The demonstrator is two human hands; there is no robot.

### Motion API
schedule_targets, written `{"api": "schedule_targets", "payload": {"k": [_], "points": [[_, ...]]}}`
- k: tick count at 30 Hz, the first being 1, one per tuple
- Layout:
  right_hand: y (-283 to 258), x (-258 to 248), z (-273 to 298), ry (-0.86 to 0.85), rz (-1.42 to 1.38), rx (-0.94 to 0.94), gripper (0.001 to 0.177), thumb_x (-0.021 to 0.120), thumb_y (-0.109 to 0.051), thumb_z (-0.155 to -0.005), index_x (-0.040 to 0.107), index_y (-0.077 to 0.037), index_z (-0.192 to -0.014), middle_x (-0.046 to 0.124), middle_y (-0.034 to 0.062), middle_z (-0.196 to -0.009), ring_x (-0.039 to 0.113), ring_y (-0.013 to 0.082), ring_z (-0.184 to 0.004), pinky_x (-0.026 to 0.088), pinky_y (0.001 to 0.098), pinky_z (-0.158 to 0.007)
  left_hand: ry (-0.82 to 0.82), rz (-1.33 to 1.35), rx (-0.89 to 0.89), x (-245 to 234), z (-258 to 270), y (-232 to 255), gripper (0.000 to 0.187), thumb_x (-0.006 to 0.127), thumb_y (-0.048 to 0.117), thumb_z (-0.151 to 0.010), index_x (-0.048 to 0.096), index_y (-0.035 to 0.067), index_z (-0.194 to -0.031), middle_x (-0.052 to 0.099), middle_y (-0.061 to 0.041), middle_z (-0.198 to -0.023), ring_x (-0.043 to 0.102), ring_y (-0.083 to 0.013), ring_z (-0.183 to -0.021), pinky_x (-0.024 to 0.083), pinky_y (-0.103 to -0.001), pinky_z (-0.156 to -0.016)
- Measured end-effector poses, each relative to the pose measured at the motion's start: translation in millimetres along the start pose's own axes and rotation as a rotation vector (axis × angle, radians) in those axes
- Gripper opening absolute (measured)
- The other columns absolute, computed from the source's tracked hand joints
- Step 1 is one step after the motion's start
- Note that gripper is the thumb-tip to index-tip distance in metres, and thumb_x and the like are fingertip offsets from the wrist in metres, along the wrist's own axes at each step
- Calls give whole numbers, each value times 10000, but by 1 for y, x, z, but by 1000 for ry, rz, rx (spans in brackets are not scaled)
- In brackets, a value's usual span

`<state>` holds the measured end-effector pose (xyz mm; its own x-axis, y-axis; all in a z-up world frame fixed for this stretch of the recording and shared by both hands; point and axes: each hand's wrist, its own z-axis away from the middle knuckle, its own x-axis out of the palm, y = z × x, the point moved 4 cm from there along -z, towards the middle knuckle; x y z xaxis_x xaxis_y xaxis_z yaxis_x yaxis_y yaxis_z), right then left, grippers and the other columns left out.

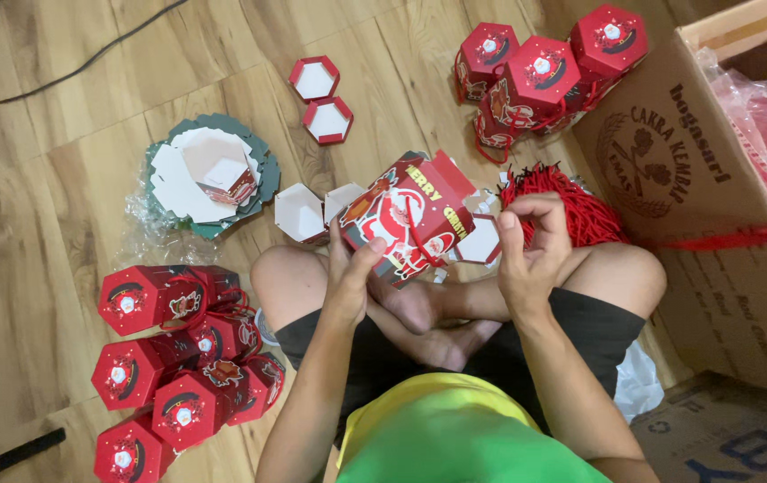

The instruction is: The person assembles hexagonal cardboard gift boxes by folding the pre-cut flaps and threading red cord handles through the provided holes.

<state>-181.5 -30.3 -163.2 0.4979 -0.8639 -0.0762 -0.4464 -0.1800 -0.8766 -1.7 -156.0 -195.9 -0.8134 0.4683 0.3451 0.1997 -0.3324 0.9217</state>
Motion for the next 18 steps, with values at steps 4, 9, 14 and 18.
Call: {"api": "schedule_targets", "payload": {"k": [4, 9, 14, 18], "points": [[70, 30, 66, -327, -345, 443, 633, 708, -180, -762, 442, 47, -1289, 521, 268, -1179, 476, 445, -1194, 355, 639, -1005, 62, 73, -71, 3, 3, 18, 816, 728, 338, -814, 291, 118, -1468, 535, -178, -1244, 550, -252, -1097, 506, -433, -943], [59, 62, 95, -670, -427, 539, 410, 699, -84, -787, 554, -29, -1167, 597, 107, -1094, 490, 226, -1065, 356, 449, -950, 123, 172, -185, -11, -2, -1, 692, 675, 360, -841, 361, 139, -1417, 552, -149, -1197, 575, -256, -1064, 545, -498, -895], [60, 42, 79, -758, -176, 513, 155, 608, -103, -910, 761, -75, -919, 741, 74, -745, 614, 110, -731, 512, 313, -734, 166, 290, -241, -20, -9, -11, 603, 624, 392, -886, 416, 125, -1385, 544, -156, -1236, 566, -294, -1105, 535, -540, -899], [72, 33, 76, -781, -462, 582, 352, 578, -87, -874, 568, -12, -1218, 619, 123, -1079, 624, 164, -816, 504, 279, -693, 175, 361, -289, -13, -9, -1, 601, 628, 404, -881, 433, 111, -1368, 542, -135, -1220, 558, -286, -1106, 535, -542, -895]]}}
